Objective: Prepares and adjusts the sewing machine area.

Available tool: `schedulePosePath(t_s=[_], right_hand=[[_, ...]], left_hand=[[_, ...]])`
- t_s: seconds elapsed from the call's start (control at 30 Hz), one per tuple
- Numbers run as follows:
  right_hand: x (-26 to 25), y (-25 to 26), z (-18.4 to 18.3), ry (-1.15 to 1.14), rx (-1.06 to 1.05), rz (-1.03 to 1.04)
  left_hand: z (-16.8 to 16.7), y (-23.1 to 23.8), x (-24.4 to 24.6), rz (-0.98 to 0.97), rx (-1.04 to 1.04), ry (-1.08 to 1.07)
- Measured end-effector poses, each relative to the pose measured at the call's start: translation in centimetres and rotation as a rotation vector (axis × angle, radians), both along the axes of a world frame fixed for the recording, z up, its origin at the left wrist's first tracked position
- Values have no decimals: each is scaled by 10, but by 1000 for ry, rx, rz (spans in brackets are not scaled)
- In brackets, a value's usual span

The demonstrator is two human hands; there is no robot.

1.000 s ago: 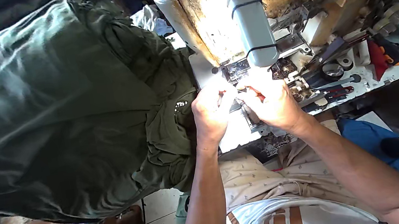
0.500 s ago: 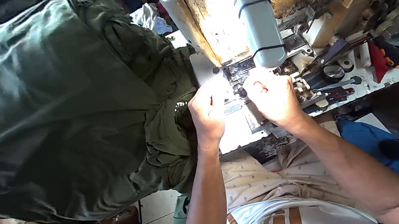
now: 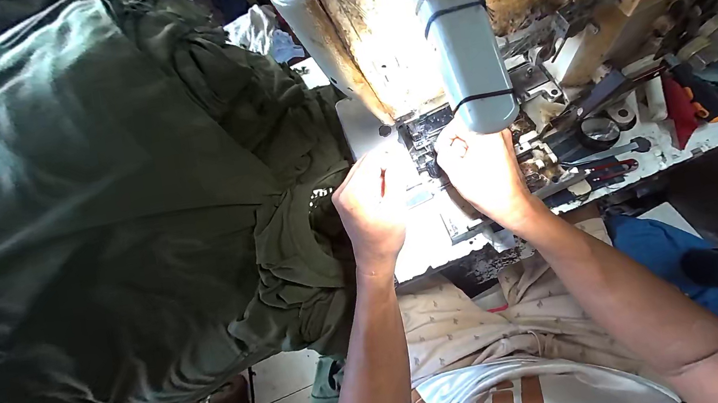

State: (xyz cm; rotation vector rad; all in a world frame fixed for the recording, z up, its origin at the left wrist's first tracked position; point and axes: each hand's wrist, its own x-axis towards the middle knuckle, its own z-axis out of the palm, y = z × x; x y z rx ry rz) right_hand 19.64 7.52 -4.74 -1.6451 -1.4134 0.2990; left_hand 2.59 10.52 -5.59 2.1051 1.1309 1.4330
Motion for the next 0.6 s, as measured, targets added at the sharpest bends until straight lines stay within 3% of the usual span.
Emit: schedulePosePath(t_s=[0.6], right_hand=[[0, -3, 6, 30, -44, -28]], left_hand=[[0, 1, 3, -16, 1, -45]])
